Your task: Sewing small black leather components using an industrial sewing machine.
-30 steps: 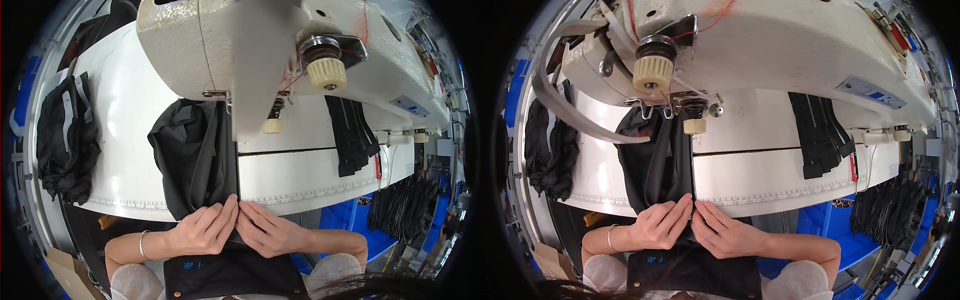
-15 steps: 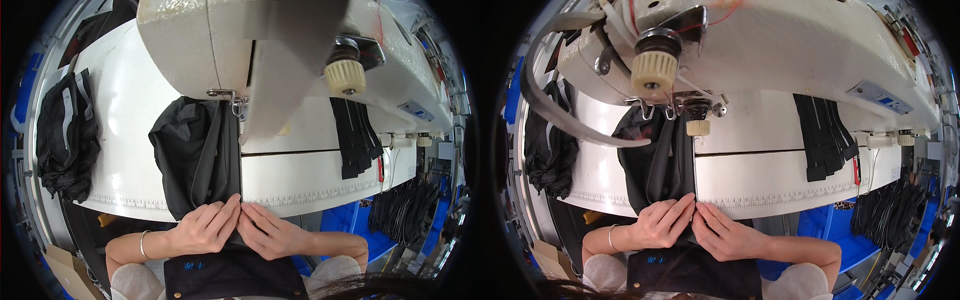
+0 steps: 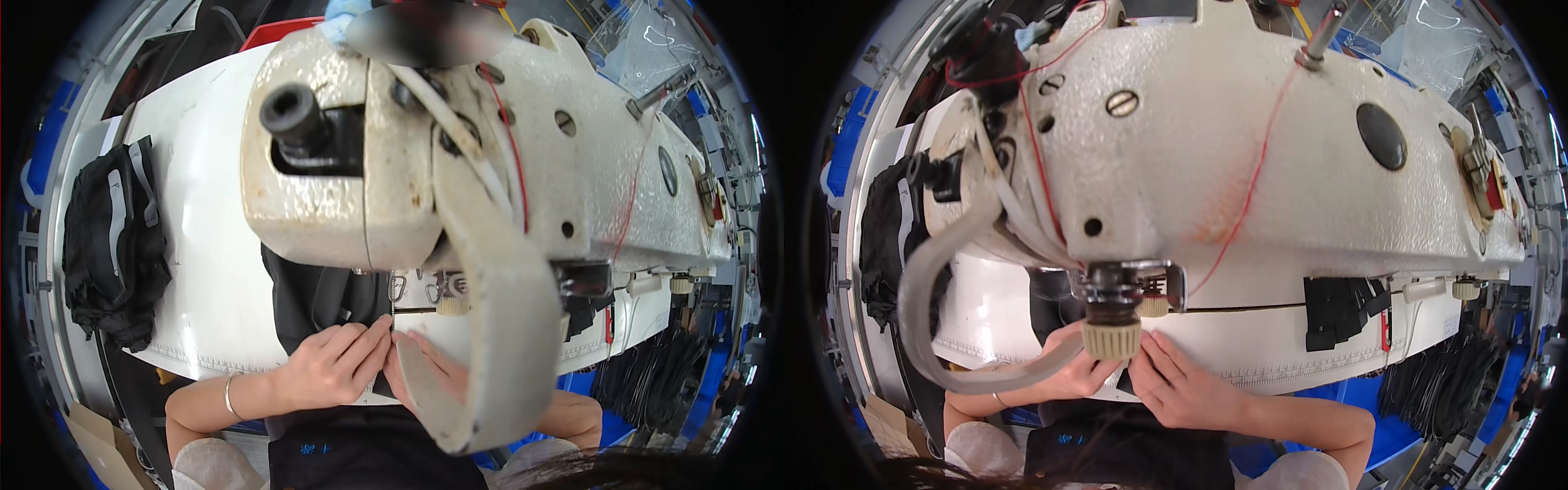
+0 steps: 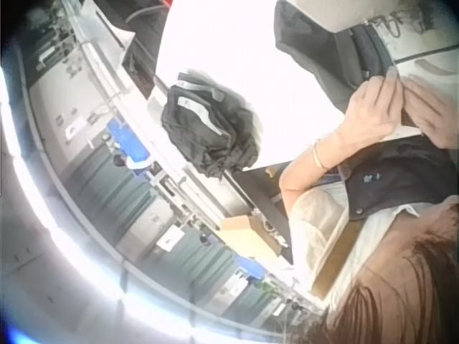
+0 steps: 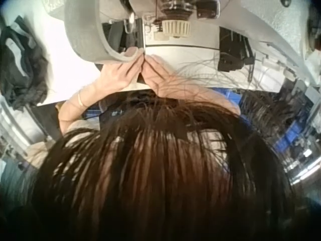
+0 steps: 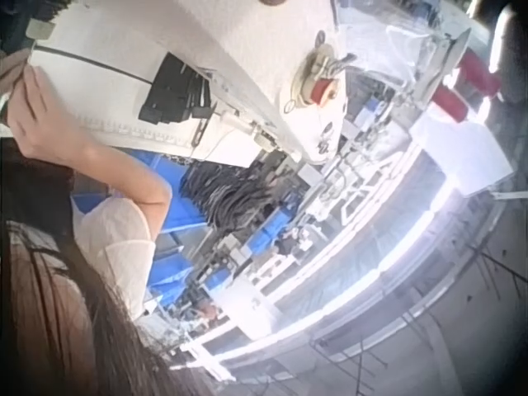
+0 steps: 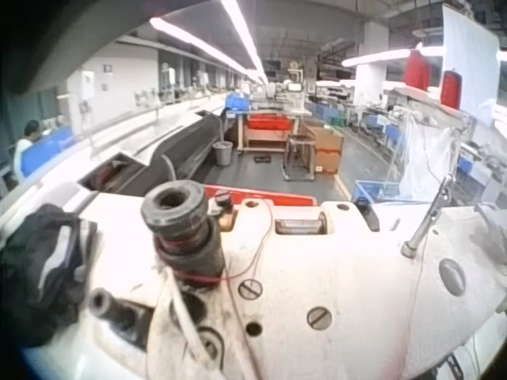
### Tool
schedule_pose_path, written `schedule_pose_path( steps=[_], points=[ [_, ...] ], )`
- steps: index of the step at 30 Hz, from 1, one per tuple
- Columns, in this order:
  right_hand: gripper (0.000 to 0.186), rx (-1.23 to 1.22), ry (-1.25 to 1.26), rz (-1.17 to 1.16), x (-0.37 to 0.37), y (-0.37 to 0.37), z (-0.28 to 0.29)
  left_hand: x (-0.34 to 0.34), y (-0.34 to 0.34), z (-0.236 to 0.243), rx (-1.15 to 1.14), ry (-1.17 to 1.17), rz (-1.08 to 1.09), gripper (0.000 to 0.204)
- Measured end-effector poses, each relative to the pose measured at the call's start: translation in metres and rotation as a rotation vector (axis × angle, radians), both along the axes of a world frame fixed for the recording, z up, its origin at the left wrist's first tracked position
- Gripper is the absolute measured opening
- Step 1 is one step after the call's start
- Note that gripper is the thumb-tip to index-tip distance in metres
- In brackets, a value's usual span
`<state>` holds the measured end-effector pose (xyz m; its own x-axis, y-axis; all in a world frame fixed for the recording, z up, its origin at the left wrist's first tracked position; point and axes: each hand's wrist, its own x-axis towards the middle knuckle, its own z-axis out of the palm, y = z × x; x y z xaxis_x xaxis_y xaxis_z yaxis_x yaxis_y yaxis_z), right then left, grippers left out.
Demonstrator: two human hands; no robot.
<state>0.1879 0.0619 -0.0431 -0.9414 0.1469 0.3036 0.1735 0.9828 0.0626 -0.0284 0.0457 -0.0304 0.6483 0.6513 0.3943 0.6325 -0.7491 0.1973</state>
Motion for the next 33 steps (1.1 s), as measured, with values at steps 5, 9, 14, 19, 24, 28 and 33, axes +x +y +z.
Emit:
schedule_pose_path(
  steps=[5, 9, 14, 19, 24, 28, 33],
  points=[
    [0.013, -0.180, 0.102, -0.090, -0.005, 0.031, -0.009, -0.006, 0.039, 0.000, 0.019, -0.053, 0.010, 0.030],
    [0.007, -0.206, 0.276, -0.138, -0.016, 0.058, -0.005, -0.015, 0.053, -0.013, 0.006, 0.023, 0.064, 0.032],
    [0.018, -0.716, 0.251, -0.261, -0.012, 0.066, -0.018, -0.023, 0.063, -0.003, -0.293, -0.022, 0.130, 0.035],
    [0.025, -0.599, 0.148, -0.318, -0.012, 0.059, -0.038, -0.034, 0.051, -0.026, -0.374, -0.315, 0.349, 0.027],
    [0.024, -0.433, 0.270, -0.284, -0.012, 0.066, -0.029, -0.037, 0.053, -0.015, -0.476, -0.294, 0.286, 0.029],
    [0.023, -0.269, 0.390, -0.211, -0.017, 0.071, -0.027, -0.038, 0.049, -0.013, -0.400, -0.166, 0.261, 0.032],
    [0.022, -0.275, 0.110, -0.126, -0.009, 0.063, -0.050, -0.039, 0.050, -0.010, -0.350, -0.144, 0.250, 0.032]
  ],
)
